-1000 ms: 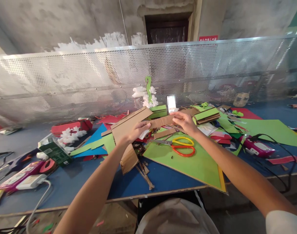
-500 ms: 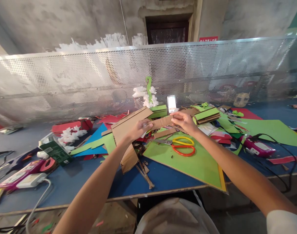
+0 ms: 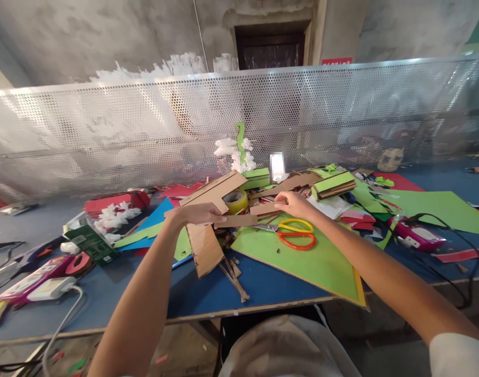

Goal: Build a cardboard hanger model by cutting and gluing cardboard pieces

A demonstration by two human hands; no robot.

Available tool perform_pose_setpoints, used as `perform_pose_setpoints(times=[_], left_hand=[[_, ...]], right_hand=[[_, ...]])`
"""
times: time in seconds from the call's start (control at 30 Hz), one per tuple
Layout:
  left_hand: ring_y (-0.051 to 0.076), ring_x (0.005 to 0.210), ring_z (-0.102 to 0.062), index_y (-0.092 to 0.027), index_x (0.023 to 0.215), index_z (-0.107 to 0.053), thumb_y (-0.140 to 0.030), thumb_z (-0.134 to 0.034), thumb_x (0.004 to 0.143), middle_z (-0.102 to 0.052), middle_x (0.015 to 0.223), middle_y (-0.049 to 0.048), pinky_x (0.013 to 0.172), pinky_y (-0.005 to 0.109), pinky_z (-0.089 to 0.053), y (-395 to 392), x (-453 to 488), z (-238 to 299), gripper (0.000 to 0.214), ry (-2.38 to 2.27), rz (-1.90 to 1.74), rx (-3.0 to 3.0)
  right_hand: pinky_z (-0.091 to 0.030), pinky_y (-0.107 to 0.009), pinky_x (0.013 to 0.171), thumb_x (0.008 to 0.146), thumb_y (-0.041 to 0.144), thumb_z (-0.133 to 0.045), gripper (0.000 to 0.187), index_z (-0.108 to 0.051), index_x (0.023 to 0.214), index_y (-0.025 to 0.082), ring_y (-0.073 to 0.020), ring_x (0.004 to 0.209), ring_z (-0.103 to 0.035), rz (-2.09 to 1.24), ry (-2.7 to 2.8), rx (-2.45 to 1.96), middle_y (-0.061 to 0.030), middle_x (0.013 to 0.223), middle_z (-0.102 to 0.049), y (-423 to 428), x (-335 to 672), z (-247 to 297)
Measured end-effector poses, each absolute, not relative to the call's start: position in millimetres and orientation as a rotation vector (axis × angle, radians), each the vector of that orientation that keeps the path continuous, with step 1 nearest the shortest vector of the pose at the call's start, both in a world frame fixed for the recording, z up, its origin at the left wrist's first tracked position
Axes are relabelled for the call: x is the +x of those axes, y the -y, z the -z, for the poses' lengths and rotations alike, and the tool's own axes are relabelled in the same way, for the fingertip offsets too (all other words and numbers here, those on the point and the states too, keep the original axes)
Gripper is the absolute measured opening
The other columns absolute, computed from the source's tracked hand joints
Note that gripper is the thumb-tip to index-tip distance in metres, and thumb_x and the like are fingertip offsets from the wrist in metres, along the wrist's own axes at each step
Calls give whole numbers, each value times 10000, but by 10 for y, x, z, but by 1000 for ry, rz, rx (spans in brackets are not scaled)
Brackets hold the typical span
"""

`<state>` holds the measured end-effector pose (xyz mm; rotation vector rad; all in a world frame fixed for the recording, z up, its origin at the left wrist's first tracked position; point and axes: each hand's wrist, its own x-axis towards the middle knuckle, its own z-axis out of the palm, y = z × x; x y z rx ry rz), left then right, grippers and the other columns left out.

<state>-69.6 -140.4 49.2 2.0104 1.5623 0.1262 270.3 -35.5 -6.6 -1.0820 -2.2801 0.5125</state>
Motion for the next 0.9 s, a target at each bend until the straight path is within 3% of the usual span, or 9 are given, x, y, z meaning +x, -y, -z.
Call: perform_pose_setpoints(times=[0.1, 0.27, 0.37, 0.43, 0.57, 0.7, 0.8, 0.9], left_hand=[[170, 560, -453, -201, 583, -607, -663, -653, 783, -534, 590, 31, 573, 308, -287, 1378, -699, -481, 506, -1666, -27, 2090], [246, 878, -656, -207, 899, -752, -579, -547, 877, -752, 969, 86, 750, 296, -411, 1354, -641, -494, 425, -1722, 21, 2294], [261, 1011, -671, -226, 1078, -748, -593, -581, 868, -753, 1164, 93, 806, 291, -428, 1373, -497, -471, 455, -1715, 24, 2380], [263, 966, -684, -227, 1166, -718, -626, -613, 848, -762, 1132, 98, 768, 300, -432, 1386, -364, -431, 520, -1697, 100, 2387], [277, 841, -680, -210, 1164, -688, -563, -687, 817, -761, 972, 106, 684, 322, -407, 1398, -189, -363, 495, -1682, 276, 2452], [288, 951, -692, -234, 1204, -703, -472, -727, 781, -759, 1119, 106, 744, 318, -445, 1427, -292, -422, 486, -1605, 288, 2458], [291, 1128, -671, -275, 1287, -691, -569, -667, 821, -706, 1334, 83, 876, 310, -474, 1434, -487, -503, 552, -1624, 141, 2415], [315, 1125, -674, -268, 1250, -700, -734, -502, 879, -721, 1290, 105, 924, 358, -485, 1381, -737, -512, 628, -2065, -160, 2240]], right_hand=[[-519, -402, 945, 918, 300, -727, 193, -741, 1080, 197, -300, 1094, -688, -177, 2437, -1029, -119, 1155, -767, 375, 2676, 69], [-494, -435, 985, 902, 416, -756, 361, -741, 1205, 220, -340, 1199, -642, -76, 2601, -903, -116, 1257, -752, 354, 2632, 136], [-488, -411, 995, 920, 405, -741, 360, -735, 1245, 249, -324, 1194, -673, -114, 2670, -853, -91, 1284, -753, 372, 2615, 153], [-489, -395, 987, 935, 386, -725, 333, -736, 1243, 261, -313, 1165, -696, -136, 2685, -856, -76, 1269, -761, 388, 2610, 147], [-495, -393, 959, 945, 436, -704, 394, -705, 1296, 257, -318, 1138, -700, -75, 2687, -862, -99, 1293, -734, 382, 2619, 136], [-512, -380, 914, 955, 455, -674, 470, -663, 1363, 222, -318, 1115, -690, -47, 2621, -929, -137, 1301, -698, 371, 2638, 121], [-516, -370, 897, 983, 482, -616, 487, -648, 1388, 214, -308, 1104, -689, -101, 2594, -942, -145, 1322, -680, 393, 2640, 106], [-506, -354, 889, 1002, 492, -577, 477, -655, 1387, 222, -298, 1097, -691, -136, 2589, -912, -137, 1320, -685, 430, 2628, 103]])
